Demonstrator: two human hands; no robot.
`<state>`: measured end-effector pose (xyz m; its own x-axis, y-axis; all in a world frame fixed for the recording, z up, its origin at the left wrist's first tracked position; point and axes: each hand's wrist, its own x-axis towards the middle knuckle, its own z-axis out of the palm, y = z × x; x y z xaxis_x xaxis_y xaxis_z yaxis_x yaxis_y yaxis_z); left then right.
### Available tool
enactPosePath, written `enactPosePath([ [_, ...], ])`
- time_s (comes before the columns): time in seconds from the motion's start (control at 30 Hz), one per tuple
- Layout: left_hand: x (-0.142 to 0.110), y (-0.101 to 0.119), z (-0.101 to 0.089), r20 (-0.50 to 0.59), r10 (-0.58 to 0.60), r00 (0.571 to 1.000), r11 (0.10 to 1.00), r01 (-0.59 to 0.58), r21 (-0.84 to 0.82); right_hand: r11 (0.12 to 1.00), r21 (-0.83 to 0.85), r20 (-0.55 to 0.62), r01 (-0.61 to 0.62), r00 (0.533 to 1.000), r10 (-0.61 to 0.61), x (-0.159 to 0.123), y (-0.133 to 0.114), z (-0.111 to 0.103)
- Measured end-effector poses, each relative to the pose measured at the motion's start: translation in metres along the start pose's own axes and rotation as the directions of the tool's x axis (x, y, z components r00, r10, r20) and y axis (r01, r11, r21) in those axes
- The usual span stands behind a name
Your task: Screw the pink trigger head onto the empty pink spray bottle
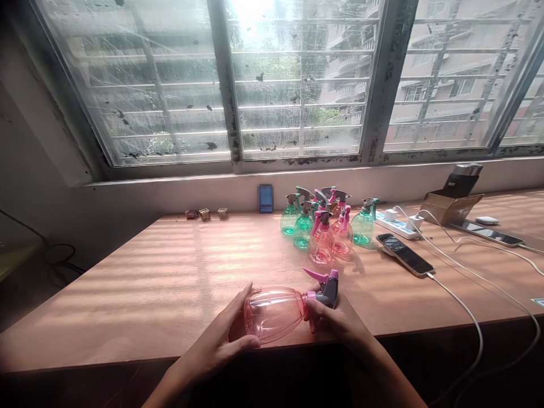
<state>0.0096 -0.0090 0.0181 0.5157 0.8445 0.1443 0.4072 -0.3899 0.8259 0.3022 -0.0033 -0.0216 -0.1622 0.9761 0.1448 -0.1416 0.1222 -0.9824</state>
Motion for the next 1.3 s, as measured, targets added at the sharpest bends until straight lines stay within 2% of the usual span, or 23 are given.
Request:
enactPosePath([
  [0.2,0.001,0.001,0.001,0.001,0.031,1.000,1.000,-0.031,-0.001,1.000,-0.021,-0.022,0.010,1.000,-0.011,0.000,0.000,0.001],
  [0.4,0.004,-0.009,0.004,0.008,-0.013,1.000,0.998,0.014,-0.063,1.000,-0.001,-0.017,0.018,1.000,-0.018,-0.001,-0.003,0.003],
  [0.53,0.005,-0.007,0.003,0.023,0.002,1.000,1.000,-0.002,0.016,0.999,0.018,-0.004,0.041,0.999,-0.041,0.000,-0.006,0.004],
  [0.7,0.008,0.000,0.004,-0.011,-0.003,1.000,0.987,0.005,0.159,0.998,0.054,0.006,0.035,0.999,-0.035,0.000,-0.005,0.004],
  [0.8,0.009,-0.002,0.006,-0.021,0.010,1.000,0.982,-0.006,0.191,0.998,0.055,0.016,0.024,1.000,-0.025,0.000,-0.002,0.002],
  [0.87,0.009,-0.006,0.007,-0.043,0.015,0.999,0.986,-0.008,0.167,0.998,0.056,0.016,0.014,1.000,-0.014,-0.001,0.000,0.001],
  [0.97,0.009,-0.012,0.008,-0.073,0.024,0.997,0.999,-0.021,0.042,0.998,0.060,0.012,0.008,1.000,-0.009,-0.001,0.003,0.000],
  [1.07,0.008,-0.015,0.009,-0.058,0.028,0.998,0.998,-0.031,-0.056,0.998,0.062,0.026,0.007,1.000,-0.008,0.000,0.003,0.000],
  [1.2,0.007,-0.008,0.007,-0.050,0.004,0.999,0.999,-0.006,-0.037,0.999,0.049,0.022,-0.002,1.000,0.001,0.000,0.001,0.000],
  [1.3,0.007,0.001,0.003,-0.004,0.025,1.000,0.997,-0.025,-0.070,0.999,0.046,0.007,0.004,1.000,-0.004,-0.001,-0.001,0.000],
])
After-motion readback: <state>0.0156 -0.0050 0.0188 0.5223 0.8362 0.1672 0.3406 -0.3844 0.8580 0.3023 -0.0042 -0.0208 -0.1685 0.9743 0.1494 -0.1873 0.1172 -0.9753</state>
